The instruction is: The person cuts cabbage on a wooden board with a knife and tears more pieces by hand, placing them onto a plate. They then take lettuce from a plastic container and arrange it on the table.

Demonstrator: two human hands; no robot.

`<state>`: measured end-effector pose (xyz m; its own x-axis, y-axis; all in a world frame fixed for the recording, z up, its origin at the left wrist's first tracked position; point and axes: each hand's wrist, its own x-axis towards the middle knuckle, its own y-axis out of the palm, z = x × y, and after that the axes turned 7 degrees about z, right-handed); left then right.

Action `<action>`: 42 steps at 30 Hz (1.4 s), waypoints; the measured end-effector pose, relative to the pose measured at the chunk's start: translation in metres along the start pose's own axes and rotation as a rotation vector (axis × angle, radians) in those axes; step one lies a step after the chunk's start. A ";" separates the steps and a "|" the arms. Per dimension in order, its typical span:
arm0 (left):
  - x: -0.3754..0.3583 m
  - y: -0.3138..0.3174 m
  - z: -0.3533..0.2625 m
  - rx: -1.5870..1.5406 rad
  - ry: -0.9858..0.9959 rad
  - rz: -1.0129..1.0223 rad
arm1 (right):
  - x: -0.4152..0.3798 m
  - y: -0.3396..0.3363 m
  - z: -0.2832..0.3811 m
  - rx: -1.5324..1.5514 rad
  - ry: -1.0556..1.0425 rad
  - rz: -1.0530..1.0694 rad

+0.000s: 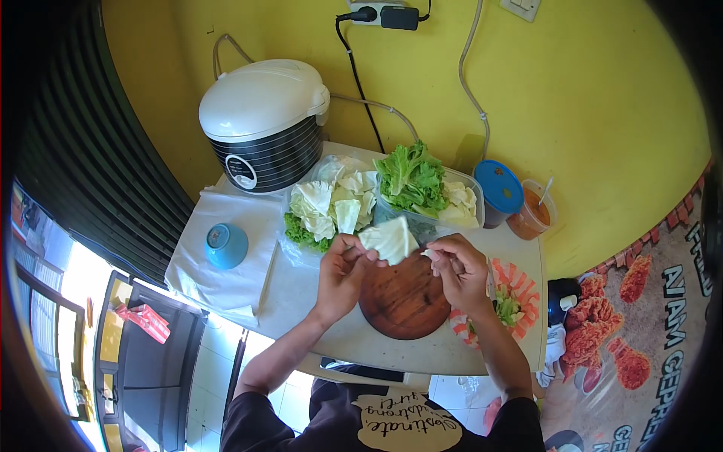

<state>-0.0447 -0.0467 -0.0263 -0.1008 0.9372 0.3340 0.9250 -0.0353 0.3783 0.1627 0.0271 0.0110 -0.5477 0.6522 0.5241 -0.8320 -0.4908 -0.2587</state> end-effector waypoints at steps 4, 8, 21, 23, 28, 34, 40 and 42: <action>0.004 -0.017 -0.012 -0.059 -0.015 -0.075 | 0.010 -0.020 -0.010 -0.168 -0.071 -0.200; 0.004 -0.017 -0.014 -0.103 -0.021 -0.026 | 0.029 -0.049 -0.036 -0.652 -0.195 -0.293; -0.008 -0.002 0.000 -0.092 -0.103 0.154 | -0.002 0.020 0.017 0.155 0.210 -0.003; -0.013 -0.007 0.001 -0.067 -0.151 0.177 | -0.005 0.009 0.015 0.038 0.148 0.078; -0.012 -0.004 -0.011 0.040 -0.178 0.126 | 0.005 -0.019 0.012 -0.279 -0.077 -0.096; 0.002 -0.035 -0.024 0.216 0.039 -0.087 | 0.020 -0.067 -0.039 -0.385 0.233 -0.320; 0.016 -0.058 -0.041 0.342 0.100 -0.234 | 0.023 -0.059 -0.028 -1.025 0.042 -0.142; 0.019 -0.068 -0.041 0.520 0.145 -0.322 | 0.023 -0.054 -0.023 -0.986 0.065 -0.073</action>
<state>-0.1250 -0.0408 -0.0104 -0.4191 0.8146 0.4009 0.8935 0.4486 0.0225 0.1935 0.0820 0.0181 -0.4717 0.7066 0.5275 -0.5490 0.2328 -0.8028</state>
